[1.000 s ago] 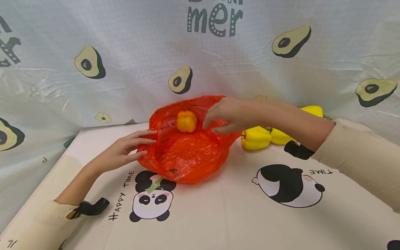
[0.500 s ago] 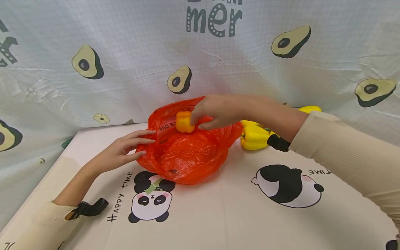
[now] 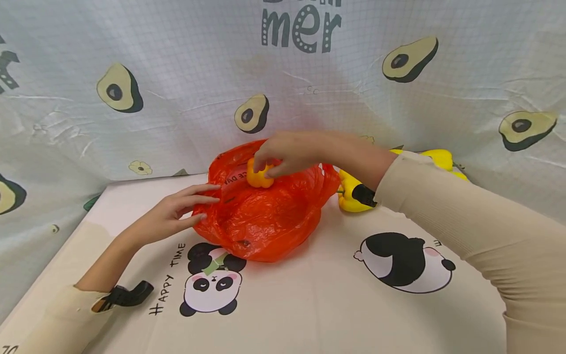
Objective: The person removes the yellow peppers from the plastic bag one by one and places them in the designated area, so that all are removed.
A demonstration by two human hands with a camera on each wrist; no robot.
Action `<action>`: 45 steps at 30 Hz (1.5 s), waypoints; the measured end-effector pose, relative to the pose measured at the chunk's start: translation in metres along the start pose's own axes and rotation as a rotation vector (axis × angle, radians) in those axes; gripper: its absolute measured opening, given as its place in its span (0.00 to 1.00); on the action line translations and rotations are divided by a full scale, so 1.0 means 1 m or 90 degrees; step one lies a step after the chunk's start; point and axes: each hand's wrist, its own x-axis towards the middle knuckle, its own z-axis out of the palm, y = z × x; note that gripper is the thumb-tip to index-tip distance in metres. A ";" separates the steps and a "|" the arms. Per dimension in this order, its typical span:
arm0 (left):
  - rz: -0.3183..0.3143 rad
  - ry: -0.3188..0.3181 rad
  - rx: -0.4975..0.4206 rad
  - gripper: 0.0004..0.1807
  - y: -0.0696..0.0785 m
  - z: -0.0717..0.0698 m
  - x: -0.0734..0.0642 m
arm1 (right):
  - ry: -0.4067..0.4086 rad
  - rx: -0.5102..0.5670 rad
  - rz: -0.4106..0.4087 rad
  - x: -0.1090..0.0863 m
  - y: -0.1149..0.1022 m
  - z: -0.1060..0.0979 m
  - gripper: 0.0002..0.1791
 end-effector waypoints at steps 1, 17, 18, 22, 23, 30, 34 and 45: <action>0.001 -0.001 0.001 0.21 -0.001 0.000 0.000 | -0.002 -0.001 0.002 0.003 0.001 0.000 0.16; 0.007 -0.006 0.006 0.21 -0.001 -0.002 0.004 | -0.138 0.004 0.181 0.065 0.013 0.005 0.20; 0.006 -0.005 0.006 0.21 -0.001 -0.002 0.004 | -0.145 0.001 0.194 0.070 0.012 0.007 0.21; 0.005 -0.001 0.002 0.21 0.001 -0.002 0.003 | -0.179 0.017 0.262 0.086 0.016 0.021 0.29; 0.005 0.000 0.002 0.21 0.001 -0.002 0.003 | -0.186 0.017 0.275 0.089 0.020 0.027 0.32; 0.005 -0.001 0.003 0.21 0.001 -0.001 0.003 | -0.141 0.063 0.326 0.094 0.046 0.064 0.41; 0.006 0.000 0.006 0.20 0.000 -0.001 0.003 | -0.072 0.115 0.288 0.095 0.055 0.074 0.34; 0.005 0.000 0.005 0.20 -0.001 -0.002 0.001 | 0.029 0.274 0.264 0.092 0.078 0.091 0.25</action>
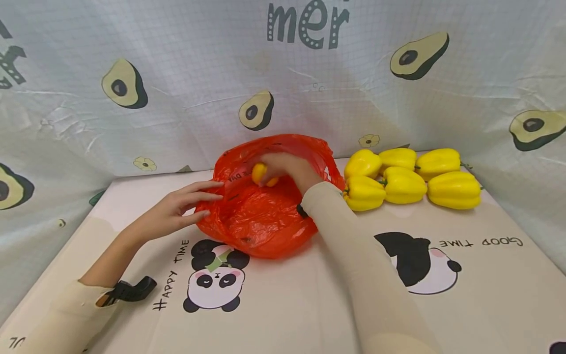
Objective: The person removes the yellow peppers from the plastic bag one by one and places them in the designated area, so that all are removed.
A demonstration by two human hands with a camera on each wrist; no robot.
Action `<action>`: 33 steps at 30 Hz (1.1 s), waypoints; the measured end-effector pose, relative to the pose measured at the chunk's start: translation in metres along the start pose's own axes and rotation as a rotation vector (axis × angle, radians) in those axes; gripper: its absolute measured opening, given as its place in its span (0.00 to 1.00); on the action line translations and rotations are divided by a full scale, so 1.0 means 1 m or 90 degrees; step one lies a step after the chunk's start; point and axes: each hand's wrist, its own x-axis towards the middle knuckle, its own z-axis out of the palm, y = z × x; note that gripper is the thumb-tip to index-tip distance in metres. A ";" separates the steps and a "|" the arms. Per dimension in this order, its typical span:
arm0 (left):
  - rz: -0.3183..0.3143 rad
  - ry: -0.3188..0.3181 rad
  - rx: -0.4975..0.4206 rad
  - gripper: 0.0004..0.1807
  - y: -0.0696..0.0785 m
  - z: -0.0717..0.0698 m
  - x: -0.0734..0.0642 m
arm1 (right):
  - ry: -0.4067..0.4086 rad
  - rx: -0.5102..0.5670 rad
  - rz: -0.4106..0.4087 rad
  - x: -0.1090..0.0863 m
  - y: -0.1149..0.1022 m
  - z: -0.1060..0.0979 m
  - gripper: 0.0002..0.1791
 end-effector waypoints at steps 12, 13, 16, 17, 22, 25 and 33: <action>0.002 -0.004 -0.006 0.20 0.002 -0.002 0.002 | 0.061 0.003 -0.064 -0.002 0.011 -0.002 0.11; 0.001 -0.004 -0.006 0.20 0.002 -0.002 0.002 | 0.065 -0.002 -0.066 -0.002 0.011 -0.002 0.11; 0.002 0.000 -0.004 0.20 0.002 -0.002 0.002 | 0.072 -0.014 -0.079 -0.002 0.013 -0.001 0.11; 0.001 0.001 -0.004 0.20 0.002 -0.002 0.002 | 0.073 -0.015 -0.083 -0.002 0.013 -0.001 0.11; -0.015 -0.006 -0.013 0.20 0.003 -0.002 -0.002 | -0.008 0.010 -0.144 -0.008 0.008 0.003 0.14; -0.026 -0.008 -0.014 0.22 0.004 -0.001 -0.005 | -0.074 0.029 -0.205 -0.014 0.003 0.004 0.15; -0.014 0.001 0.004 0.22 0.004 -0.002 -0.006 | -0.046 -0.066 -0.305 -0.041 -0.018 -0.003 0.15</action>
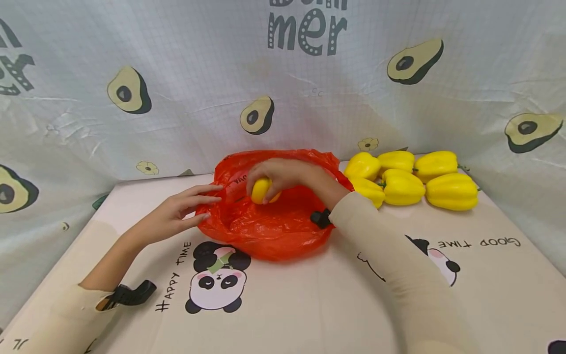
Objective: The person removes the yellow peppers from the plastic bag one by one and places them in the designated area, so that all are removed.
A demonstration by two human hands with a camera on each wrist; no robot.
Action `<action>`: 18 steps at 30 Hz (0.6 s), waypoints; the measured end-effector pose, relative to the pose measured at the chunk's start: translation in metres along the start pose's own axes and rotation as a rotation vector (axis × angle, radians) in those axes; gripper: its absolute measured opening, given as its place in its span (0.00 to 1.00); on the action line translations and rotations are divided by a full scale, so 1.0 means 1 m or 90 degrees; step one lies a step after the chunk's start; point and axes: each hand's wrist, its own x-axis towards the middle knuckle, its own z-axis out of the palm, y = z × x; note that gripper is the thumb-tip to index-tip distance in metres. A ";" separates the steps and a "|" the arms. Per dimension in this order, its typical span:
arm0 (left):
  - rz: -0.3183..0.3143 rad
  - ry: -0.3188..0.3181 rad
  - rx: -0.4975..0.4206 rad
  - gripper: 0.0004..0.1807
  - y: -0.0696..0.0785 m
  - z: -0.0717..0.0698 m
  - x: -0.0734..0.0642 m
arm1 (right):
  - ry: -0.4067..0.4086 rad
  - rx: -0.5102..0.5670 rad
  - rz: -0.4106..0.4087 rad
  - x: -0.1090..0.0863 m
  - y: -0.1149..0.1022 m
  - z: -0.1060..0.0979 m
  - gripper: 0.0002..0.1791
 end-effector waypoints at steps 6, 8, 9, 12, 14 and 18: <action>-0.010 -0.006 -0.012 0.24 0.000 0.000 0.000 | 0.037 0.039 -0.071 -0.007 -0.017 -0.007 0.17; -0.015 -0.005 -0.011 0.24 0.000 0.000 0.000 | 0.049 0.072 -0.091 -0.009 -0.023 -0.011 0.17; -0.017 -0.005 -0.011 0.24 0.000 0.000 -0.001 | 0.056 0.086 -0.104 -0.010 -0.025 -0.013 0.17; -0.020 -0.004 -0.009 0.25 -0.001 -0.001 -0.001 | 0.069 0.117 -0.143 -0.012 -0.032 -0.020 0.16; -0.021 -0.003 -0.009 0.25 0.000 -0.001 -0.002 | 0.072 0.122 -0.161 -0.014 -0.037 -0.024 0.16; -0.023 -0.002 -0.011 0.24 0.001 -0.002 -0.002 | 0.068 0.102 -0.163 -0.020 -0.046 -0.031 0.16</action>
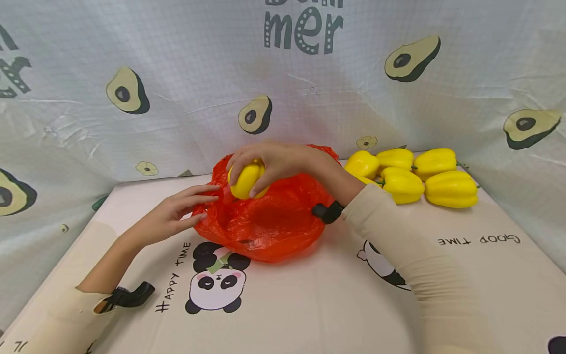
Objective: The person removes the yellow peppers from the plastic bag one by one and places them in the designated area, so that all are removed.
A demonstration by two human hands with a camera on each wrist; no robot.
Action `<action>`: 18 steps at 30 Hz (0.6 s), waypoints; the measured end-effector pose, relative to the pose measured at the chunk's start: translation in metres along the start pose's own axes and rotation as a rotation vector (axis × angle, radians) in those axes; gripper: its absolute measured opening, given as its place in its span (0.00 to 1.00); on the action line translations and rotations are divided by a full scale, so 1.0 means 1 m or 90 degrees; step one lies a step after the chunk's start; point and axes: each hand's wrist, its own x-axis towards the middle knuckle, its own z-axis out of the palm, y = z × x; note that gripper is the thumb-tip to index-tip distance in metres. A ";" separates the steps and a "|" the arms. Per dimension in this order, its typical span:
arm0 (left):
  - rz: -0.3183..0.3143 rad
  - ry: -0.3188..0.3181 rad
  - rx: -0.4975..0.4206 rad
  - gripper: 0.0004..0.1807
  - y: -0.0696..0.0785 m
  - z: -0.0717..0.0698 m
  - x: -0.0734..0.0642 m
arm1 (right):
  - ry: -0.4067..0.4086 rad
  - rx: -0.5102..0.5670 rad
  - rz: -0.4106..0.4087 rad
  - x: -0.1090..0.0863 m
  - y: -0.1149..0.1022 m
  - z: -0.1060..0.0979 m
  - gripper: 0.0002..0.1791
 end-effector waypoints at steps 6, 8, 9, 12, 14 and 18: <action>-0.004 0.002 0.005 0.24 -0.001 0.002 0.000 | -0.005 -0.053 0.039 -0.012 -0.017 -0.007 0.17; -0.002 0.005 0.006 0.24 -0.002 0.002 0.001 | -0.005 -0.065 0.049 -0.016 -0.022 -0.009 0.17; 0.002 0.007 0.006 0.24 -0.002 0.002 0.001 | -0.004 -0.071 0.054 -0.018 -0.023 -0.009 0.17; 0.007 0.008 0.004 0.23 -0.003 0.003 0.002 | -0.006 -0.085 0.066 -0.024 -0.028 -0.010 0.18; 0.008 0.008 0.001 0.23 -0.003 0.004 0.002 | -0.009 -0.094 0.074 -0.028 -0.029 -0.010 0.18; 0.008 0.009 -0.003 0.23 -0.003 0.005 0.002 | -0.012 -0.104 0.083 -0.035 -0.031 -0.011 0.18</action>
